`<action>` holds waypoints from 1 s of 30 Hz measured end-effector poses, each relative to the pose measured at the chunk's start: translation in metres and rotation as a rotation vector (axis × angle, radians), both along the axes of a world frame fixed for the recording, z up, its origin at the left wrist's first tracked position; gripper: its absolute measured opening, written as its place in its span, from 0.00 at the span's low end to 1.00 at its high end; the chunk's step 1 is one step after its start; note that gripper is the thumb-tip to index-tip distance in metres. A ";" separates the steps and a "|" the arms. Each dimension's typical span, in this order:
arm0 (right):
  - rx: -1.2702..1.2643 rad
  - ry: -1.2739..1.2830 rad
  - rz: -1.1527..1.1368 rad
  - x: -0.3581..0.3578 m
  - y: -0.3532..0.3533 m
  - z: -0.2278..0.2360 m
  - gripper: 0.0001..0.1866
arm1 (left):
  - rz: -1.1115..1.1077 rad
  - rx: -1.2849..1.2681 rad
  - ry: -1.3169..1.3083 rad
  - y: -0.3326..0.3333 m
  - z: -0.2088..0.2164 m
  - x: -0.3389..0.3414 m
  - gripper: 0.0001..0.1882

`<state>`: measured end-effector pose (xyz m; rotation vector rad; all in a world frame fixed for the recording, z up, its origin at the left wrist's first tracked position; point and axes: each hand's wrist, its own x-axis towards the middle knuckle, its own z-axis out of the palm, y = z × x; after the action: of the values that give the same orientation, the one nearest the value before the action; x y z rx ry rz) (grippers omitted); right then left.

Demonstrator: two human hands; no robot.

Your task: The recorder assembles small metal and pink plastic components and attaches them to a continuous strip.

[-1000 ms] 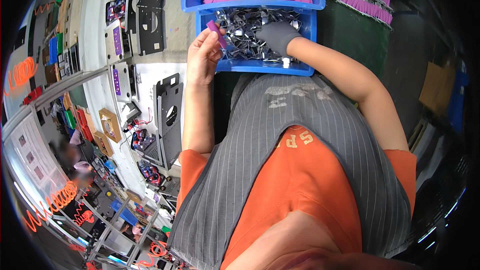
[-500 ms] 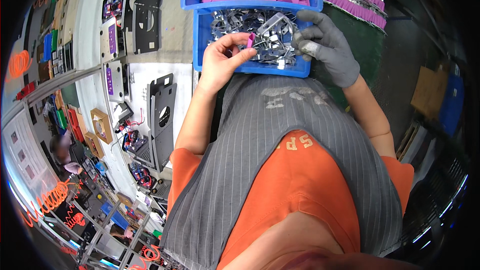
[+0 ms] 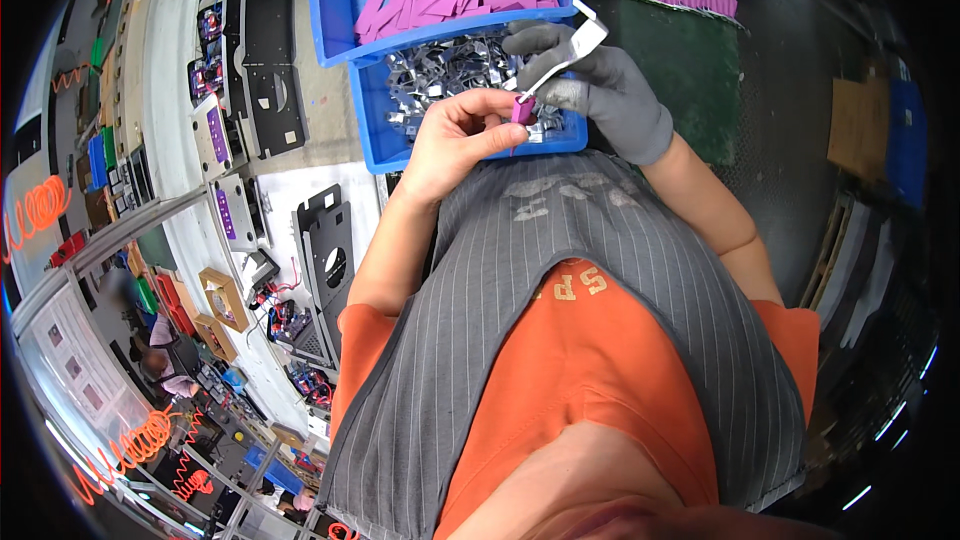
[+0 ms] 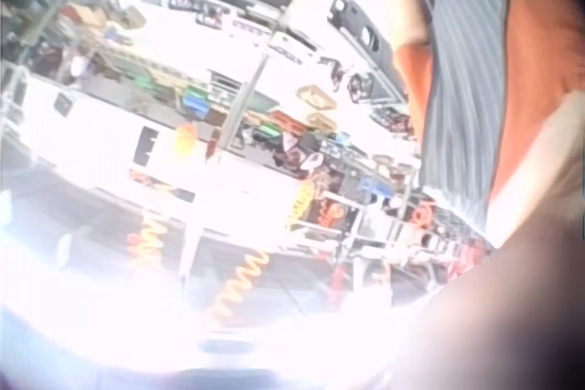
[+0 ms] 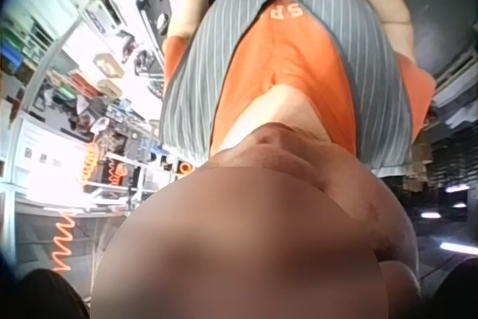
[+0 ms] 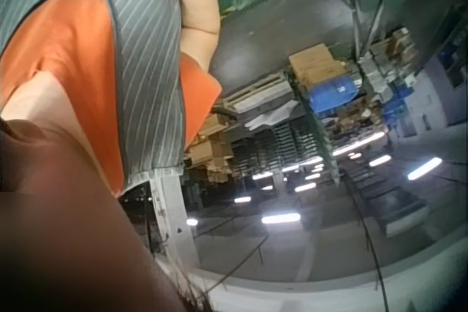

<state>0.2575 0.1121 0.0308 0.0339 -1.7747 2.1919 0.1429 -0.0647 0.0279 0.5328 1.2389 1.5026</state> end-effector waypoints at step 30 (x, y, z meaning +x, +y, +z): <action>-0.148 -0.256 0.521 -0.070 -0.017 0.026 0.49 | 0.322 0.113 0.118 -0.039 -0.011 0.011 0.15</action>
<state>0.1879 0.0947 0.0569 0.2126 -1.8916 2.7997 0.1542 -0.1039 0.0169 0.5200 1.3857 1.8417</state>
